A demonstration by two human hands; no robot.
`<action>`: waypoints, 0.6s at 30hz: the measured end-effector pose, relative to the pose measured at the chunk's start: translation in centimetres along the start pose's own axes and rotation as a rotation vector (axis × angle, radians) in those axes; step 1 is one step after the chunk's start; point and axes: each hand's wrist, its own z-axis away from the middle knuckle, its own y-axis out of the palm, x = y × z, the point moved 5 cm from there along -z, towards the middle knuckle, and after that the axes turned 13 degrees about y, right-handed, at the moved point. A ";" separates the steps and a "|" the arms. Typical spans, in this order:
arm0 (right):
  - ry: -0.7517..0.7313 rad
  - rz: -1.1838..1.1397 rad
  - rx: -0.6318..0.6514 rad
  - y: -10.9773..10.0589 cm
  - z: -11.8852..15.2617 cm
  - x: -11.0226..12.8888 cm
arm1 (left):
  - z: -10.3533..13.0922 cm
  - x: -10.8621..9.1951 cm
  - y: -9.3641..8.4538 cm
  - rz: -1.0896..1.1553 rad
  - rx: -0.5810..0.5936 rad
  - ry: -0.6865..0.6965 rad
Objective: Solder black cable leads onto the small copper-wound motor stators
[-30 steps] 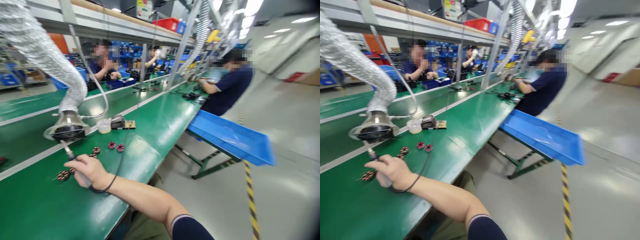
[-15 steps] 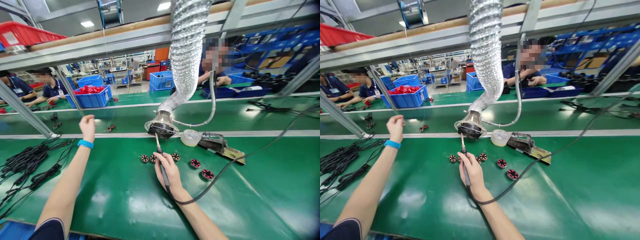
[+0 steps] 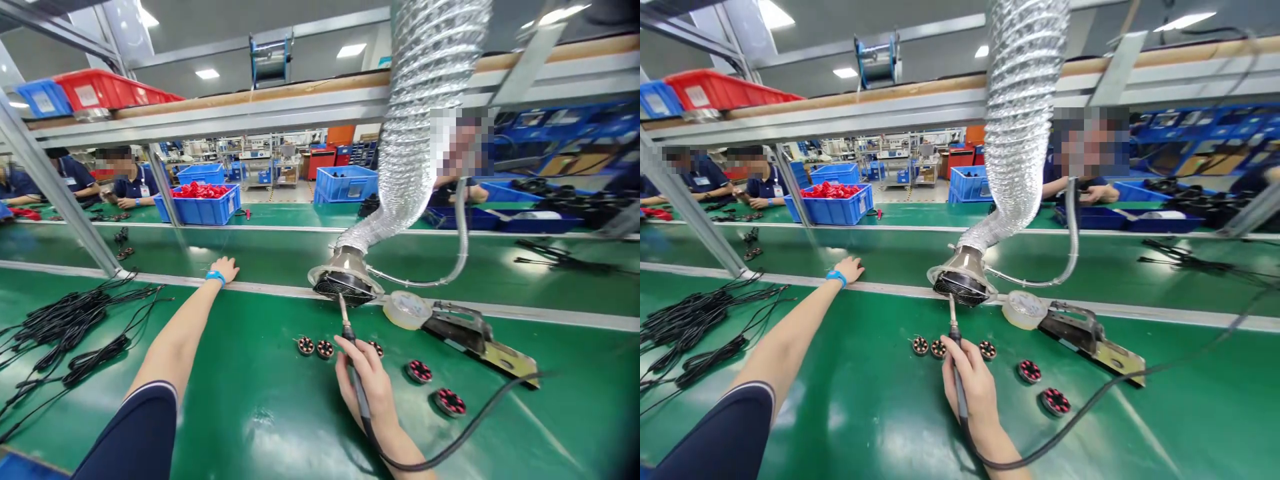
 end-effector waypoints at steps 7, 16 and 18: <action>0.016 -0.031 -0.030 -0.1 -0.9 0.6 | 0.7 0.0 -1.5 -0.061 0.010 0.026; 0.085 -0.014 -0.191 -2.4 -2.5 0.7 | 9.1 -13.0 -2.9 0.178 0.068 0.679; 0.086 -0.023 -0.212 -2.6 -2.8 0.9 | 12.1 -16.2 -2.4 0.236 0.138 0.799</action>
